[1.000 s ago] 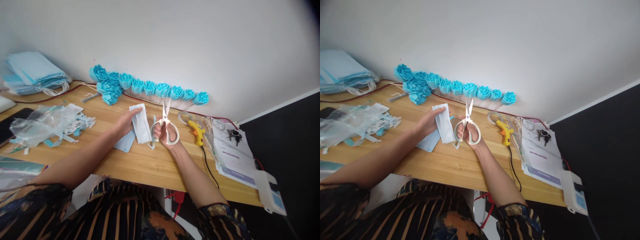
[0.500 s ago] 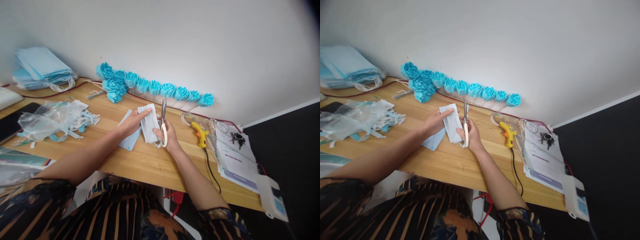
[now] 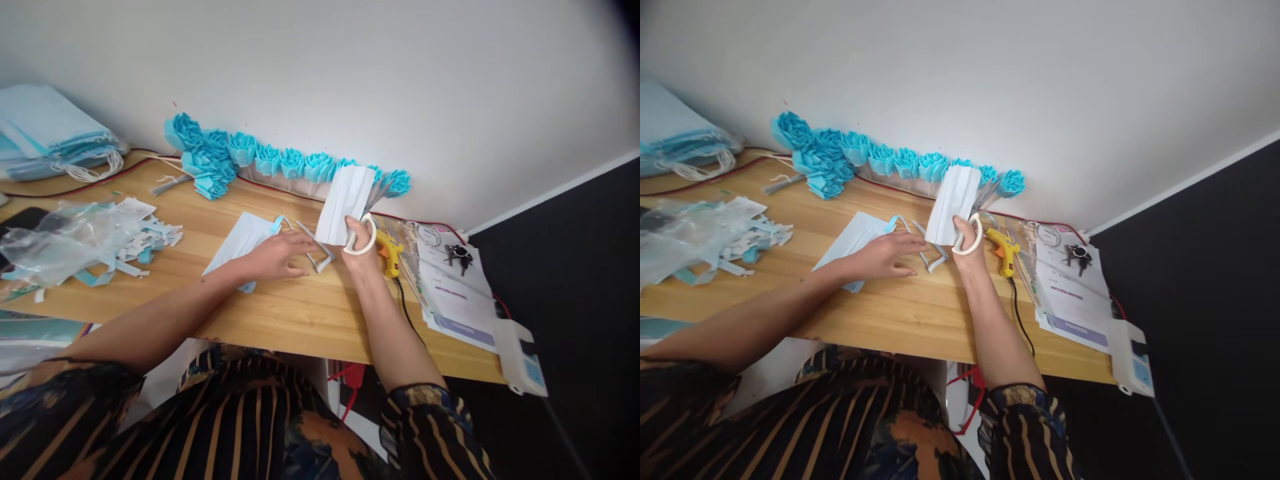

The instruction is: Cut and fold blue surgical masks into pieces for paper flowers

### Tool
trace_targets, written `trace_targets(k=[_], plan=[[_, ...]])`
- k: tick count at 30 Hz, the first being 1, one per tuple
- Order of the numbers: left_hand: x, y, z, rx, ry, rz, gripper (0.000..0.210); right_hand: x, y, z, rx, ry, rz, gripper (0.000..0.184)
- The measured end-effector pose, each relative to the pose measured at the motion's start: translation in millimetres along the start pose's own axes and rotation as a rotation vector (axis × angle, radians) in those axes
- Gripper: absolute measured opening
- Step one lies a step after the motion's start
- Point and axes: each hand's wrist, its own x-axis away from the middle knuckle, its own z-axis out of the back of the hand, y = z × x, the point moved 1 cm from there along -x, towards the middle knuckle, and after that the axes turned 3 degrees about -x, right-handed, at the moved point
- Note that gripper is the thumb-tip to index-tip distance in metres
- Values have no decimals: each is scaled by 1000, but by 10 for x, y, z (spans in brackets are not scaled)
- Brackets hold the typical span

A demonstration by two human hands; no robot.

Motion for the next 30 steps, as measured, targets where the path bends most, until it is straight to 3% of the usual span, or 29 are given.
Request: trace_targets(k=[10, 17, 20, 24, 26, 30], plan=[[4, -52, -98, -88, -38, -102, 42, -16, -36, -3, -123, 18, -108, 14], [-27, 110, -171, -167, -100, -132, 31, -66, 77, 64, -162, -37, -152, 17], [-46, 189, -212, -219, -126, -116, 18, -77, 80, 69, -182, -16, -126, 16], [-85, 201, -220, -178, -131, -115, 16, -93, 48, 62, -216, 6, -125, 17], [-132, 137, -112, -87, -53, -58, 14, -101, 34, 64, -214, 8, -121, 18], [-212, -91, 426, 243, 354, 229, 21, -116, 32, 82, -217, 18, -110, 23]])
